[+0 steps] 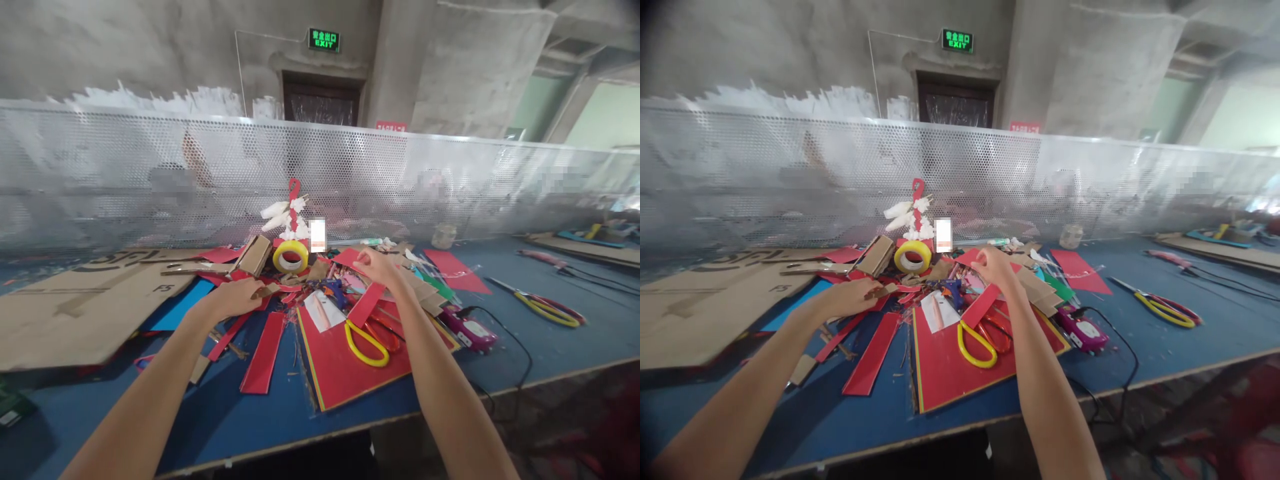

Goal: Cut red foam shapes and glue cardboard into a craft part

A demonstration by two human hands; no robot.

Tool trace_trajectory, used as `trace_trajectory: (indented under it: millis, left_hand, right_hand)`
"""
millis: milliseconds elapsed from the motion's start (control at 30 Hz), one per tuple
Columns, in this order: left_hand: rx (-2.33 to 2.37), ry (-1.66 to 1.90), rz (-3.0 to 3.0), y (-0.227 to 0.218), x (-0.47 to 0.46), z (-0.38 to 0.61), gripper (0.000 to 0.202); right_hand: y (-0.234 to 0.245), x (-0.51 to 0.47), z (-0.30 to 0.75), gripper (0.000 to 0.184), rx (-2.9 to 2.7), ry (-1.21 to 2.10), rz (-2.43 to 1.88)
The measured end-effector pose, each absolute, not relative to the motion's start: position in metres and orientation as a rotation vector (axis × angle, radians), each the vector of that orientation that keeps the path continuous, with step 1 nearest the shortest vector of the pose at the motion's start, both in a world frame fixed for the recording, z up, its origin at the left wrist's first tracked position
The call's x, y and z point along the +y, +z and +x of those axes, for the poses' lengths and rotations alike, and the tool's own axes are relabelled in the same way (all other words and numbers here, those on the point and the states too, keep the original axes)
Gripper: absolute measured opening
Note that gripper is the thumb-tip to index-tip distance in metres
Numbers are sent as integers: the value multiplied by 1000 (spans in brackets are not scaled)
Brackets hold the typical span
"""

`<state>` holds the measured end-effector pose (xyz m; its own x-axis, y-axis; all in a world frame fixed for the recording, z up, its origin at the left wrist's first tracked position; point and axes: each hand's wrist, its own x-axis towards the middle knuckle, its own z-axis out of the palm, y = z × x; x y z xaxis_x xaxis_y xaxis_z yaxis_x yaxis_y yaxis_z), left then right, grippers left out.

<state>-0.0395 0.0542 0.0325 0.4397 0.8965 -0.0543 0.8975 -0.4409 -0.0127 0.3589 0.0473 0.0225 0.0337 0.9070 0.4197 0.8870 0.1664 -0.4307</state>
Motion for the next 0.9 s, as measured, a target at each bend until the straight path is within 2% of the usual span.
trace_trajectory:
  millis: [133, 267, 333, 467, 567, 767, 900]
  left_hand:
    - [1610, -107, 2667, 28, 57, -42, 31]
    - [1634, -121, 2675, 20, 63, -45, 31]
    - [1631, -130, 2691, 17, 65, -46, 34]
    - [1592, -149, 2707, 17, 65, -46, 37]
    - [1599, -153, 2699, 18, 63, -44, 36]
    - [1582, -129, 2685, 16, 66, -46, 38]
    - [1586, -118, 2685, 14, 68, -48, 41]
  right_hand:
    - [17, 41, 327, 38, -2050, 211, -1785]
    - [10, 37, 300, 53, -2310, 231, -1749]
    - [9, 37, 298, 51, -2314, 225, -1757]
    - [12, 40, 314, 29, -2152, 114, -1912]
    - [14, 41, 331, 22, -2037, 36, -2039]
    - [13, 40, 346, 38, -1894, -52, -2143]
    - [11, 43, 350, 40, -1842, -63, -2174]
